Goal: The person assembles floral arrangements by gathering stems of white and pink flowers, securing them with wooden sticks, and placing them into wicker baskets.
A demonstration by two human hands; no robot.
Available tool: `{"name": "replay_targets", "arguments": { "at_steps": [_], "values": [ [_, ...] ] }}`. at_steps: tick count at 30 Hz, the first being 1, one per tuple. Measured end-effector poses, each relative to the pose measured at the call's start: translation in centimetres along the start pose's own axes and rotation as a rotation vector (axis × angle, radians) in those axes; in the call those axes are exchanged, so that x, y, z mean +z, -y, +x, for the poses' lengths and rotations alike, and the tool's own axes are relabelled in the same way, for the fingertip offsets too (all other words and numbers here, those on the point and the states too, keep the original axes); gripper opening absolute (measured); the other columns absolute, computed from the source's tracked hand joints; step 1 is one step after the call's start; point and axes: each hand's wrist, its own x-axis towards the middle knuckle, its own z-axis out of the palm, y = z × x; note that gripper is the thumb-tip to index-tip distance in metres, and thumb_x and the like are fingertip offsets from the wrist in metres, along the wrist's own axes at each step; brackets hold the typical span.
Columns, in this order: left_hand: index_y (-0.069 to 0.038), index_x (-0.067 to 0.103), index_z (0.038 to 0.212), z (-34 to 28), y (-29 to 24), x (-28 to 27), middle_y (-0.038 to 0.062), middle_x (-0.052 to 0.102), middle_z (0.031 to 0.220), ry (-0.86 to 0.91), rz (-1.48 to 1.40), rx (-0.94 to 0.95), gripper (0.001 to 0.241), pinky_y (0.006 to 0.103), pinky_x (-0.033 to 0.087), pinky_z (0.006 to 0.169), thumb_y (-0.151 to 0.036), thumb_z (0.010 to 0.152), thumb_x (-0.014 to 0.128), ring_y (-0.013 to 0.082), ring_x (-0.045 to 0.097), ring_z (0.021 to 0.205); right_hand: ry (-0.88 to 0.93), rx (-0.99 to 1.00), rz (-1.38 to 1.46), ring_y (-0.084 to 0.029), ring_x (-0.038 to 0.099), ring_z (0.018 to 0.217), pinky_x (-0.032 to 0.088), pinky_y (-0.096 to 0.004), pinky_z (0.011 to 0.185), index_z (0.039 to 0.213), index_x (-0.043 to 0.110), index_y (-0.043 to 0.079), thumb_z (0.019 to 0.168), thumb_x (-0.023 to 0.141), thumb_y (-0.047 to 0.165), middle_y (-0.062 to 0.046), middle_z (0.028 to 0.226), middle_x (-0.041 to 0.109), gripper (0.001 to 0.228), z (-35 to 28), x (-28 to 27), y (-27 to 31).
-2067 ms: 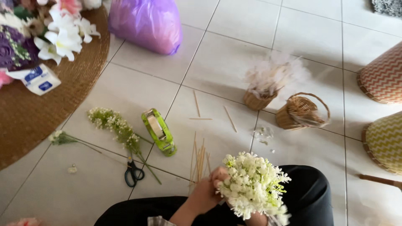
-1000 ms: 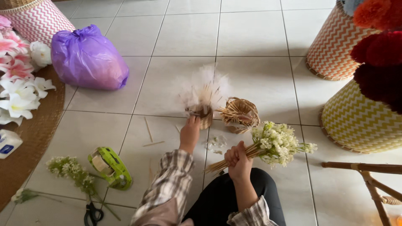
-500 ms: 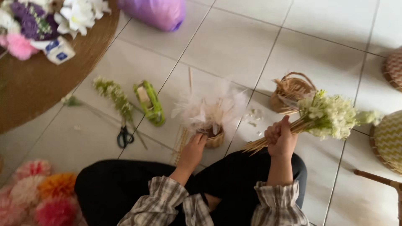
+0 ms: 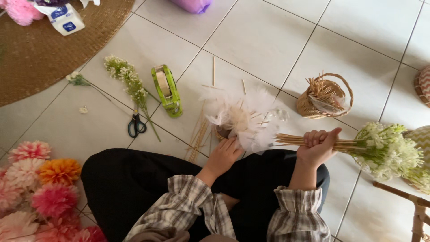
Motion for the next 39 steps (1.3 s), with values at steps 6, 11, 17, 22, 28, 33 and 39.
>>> {"name": "replay_targets", "arguments": {
  "at_steps": [6, 11, 17, 22, 28, 33, 39],
  "values": [
    [-0.004, 0.06, 0.091, 0.0, 0.4, 0.6, 0.013, 0.058, 0.097, 0.018, -0.016, -0.082, 0.004, 0.0352, 0.051, 0.072, -0.007, 0.092, 0.058, 0.0276, 0.061, 0.091, -0.027, 0.051, 0.026, -0.008, 0.025, 0.039, 0.027, -0.02, 0.043, 0.063, 0.034, 0.02, 0.104, 0.048, 0.042, 0.007, 0.047, 0.023, 0.049, -0.1, 0.6, 0.3],
    [0.0, 0.061, 0.078, 2.2, 0.6, -0.7, 0.014, 0.06, 0.091, 0.03, -0.169, -0.179, 0.011, 0.0364, 0.052, 0.067, -0.003, 0.087, 0.056, 0.0322, 0.063, 0.082, 0.028, 0.093, 0.068, -0.008, 0.024, 0.039, 0.025, -0.019, 0.043, 0.063, 0.035, 0.019, 0.102, 0.049, 0.046, 0.006, 0.048, 0.02, 0.049, -0.2, 0.6, 0.0],
    [0.004, 0.065, 0.101, -2.2, 1.4, 6.7, 0.018, 0.063, 0.109, 0.04, -0.303, -0.351, 0.017, 0.0355, 0.053, 0.075, -0.008, 0.094, 0.055, 0.0331, 0.064, 0.094, 0.123, 0.132, 0.055, -0.007, 0.021, 0.039, 0.024, -0.019, 0.043, 0.064, 0.033, 0.02, 0.103, 0.041, 0.045, 0.007, 0.049, 0.018, 0.048, -1.2, 1.5, 1.4],
    [-0.006, 0.052, 0.132, 0.4, 1.8, 3.2, 0.015, 0.051, 0.137, 0.158, -0.538, -0.494, 0.043, 0.0332, 0.055, 0.08, -0.014, 0.091, 0.062, 0.026, 0.067, 0.096, 0.163, 0.181, 0.082, -0.006, 0.021, 0.038, 0.025, -0.018, 0.042, 0.063, 0.032, 0.021, 0.101, 0.041, 0.049, 0.007, 0.048, 0.018, 0.048, -2.8, 3.4, 1.9],
    [-0.012, 0.043, 0.143, 0.2, 2.4, 3.5, 0.017, 0.039, 0.147, 0.273, -0.701, -0.572, 0.068, 0.0356, 0.055, 0.081, -0.015, 0.083, 0.072, 0.0266, 0.065, 0.099, 0.136, 0.277, 0.184, -0.006, 0.02, 0.037, 0.023, -0.018, 0.039, 0.06, 0.032, 0.021, 0.098, 0.043, 0.052, 0.008, 0.046, 0.019, 0.05, -4.3, 6.2, -0.7],
    [-0.009, 0.045, 0.14, -0.5, 3.4, 5.6, 0.016, 0.043, 0.146, 0.262, -0.764, -0.639, 0.068, 0.0327, 0.057, 0.07, -0.021, 0.08, 0.074, 0.0245, 0.07, 0.09, 0.097, 0.319, 0.179, -0.009, 0.019, 0.036, 0.022, -0.021, 0.038, 0.059, 0.031, 0.02, 0.099, 0.043, 0.048, 0.006, 0.047, 0.016, 0.051, -3.4, 8.1, -1.6],
    [-0.007, 0.049, 0.137, 0.8, 3.5, 3.7, 0.02, 0.046, 0.142, 0.318, -0.657, -0.581, 0.052, 0.0443, 0.052, 0.088, -0.023, 0.089, 0.062, 0.0393, 0.059, 0.112, 0.135, 0.362, 0.171, -0.008, 0.019, 0.037, 0.023, -0.02, 0.039, 0.061, 0.033, 0.02, 0.098, 0.049, 0.049, 0.006, 0.048, 0.016, 0.049, -2.2, 7.6, -0.9]
  ]
}}
